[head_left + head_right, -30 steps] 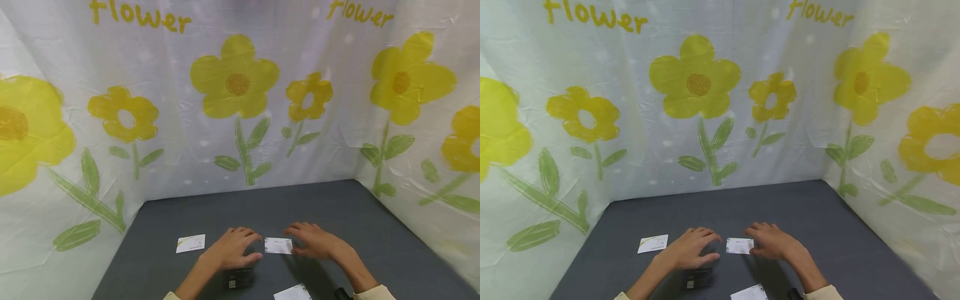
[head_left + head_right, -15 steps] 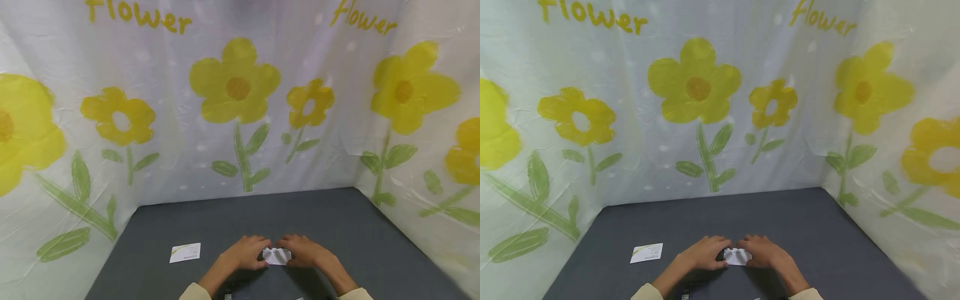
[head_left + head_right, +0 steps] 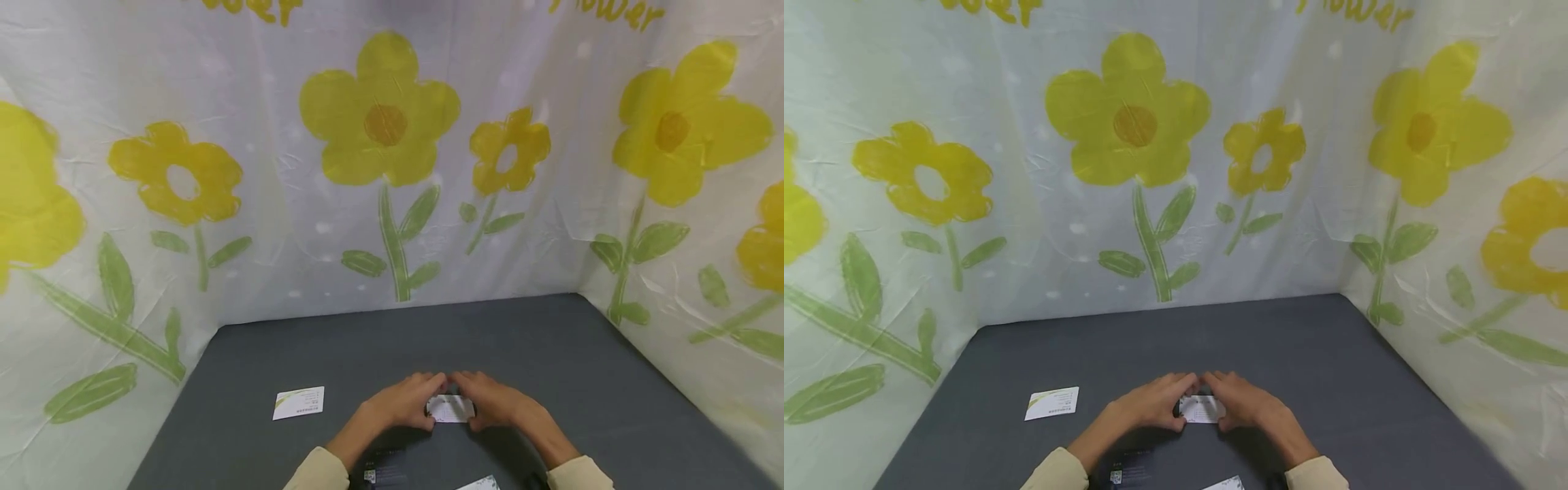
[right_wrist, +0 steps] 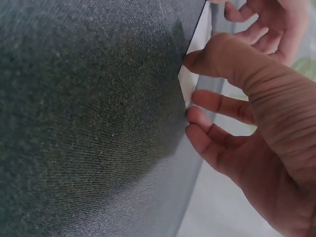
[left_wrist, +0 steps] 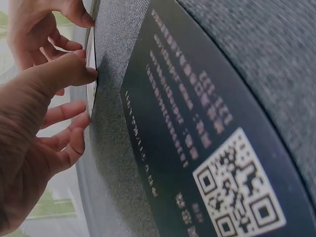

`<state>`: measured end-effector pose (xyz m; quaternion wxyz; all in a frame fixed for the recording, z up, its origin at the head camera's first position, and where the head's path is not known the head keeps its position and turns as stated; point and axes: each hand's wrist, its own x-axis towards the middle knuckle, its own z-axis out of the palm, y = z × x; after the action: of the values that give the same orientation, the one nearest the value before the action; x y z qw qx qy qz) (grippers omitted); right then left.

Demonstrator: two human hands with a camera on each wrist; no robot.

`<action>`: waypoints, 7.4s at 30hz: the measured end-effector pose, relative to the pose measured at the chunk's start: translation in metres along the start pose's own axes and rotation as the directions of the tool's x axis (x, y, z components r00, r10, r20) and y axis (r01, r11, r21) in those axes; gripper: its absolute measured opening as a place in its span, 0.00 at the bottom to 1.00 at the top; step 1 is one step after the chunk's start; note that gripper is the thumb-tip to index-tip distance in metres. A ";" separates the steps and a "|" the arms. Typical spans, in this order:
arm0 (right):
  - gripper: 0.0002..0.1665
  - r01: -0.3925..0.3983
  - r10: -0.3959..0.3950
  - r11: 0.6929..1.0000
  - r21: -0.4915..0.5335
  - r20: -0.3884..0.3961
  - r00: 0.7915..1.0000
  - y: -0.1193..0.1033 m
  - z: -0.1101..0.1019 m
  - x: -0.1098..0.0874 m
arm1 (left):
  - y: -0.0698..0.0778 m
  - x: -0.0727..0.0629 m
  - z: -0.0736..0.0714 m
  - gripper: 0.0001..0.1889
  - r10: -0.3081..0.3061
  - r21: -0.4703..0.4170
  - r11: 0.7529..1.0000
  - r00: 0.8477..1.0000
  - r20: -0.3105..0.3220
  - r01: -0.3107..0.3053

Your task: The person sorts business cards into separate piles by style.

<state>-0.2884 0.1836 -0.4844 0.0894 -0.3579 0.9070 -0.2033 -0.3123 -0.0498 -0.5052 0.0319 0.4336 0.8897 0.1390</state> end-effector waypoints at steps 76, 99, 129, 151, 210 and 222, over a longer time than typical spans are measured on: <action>0.27 0.020 -0.081 0.959 -0.283 -0.208 0.975 -0.016 -0.062 0.002 | -0.001 -0.053 -0.067 0.21 -0.112 0.154 0.977 0.974 -0.197 0.144; 0.30 0.101 -0.121 0.981 -0.167 -0.118 0.986 -0.010 -0.005 -0.084 | 0.072 -0.073 -0.010 0.20 0.032 0.151 0.988 0.994 -0.102 -0.016; 0.45 0.194 -0.209 0.965 0.177 0.073 0.975 0.002 0.014 -0.095 | 0.095 -0.046 0.035 0.36 0.103 0.136 0.987 0.990 -0.099 -0.089; 0.53 0.276 -0.294 0.954 -0.115 -0.182 0.939 -0.049 -0.062 -0.096 | 0.111 -0.051 -0.053 0.43 0.105 0.289 0.957 0.944 -0.312 -0.011; 0.50 0.123 -0.124 0.983 -0.137 -0.003 0.992 -0.021 0.026 0.115 | -0.074 -0.089 -0.016 0.25 -0.220 -0.054 0.975 0.965 -0.145 0.214; 0.34 0.090 -0.123 0.953 -0.291 -0.100 0.987 -0.029 -0.024 0.036 | -0.017 -0.071 -0.033 0.23 -0.217 0.054 0.970 0.945 -0.245 0.237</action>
<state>-0.3048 0.1470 -0.4505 -0.0275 -0.4029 0.9098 -0.0955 -0.2871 -0.1222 -0.4829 -0.0770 0.3094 0.9362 0.1481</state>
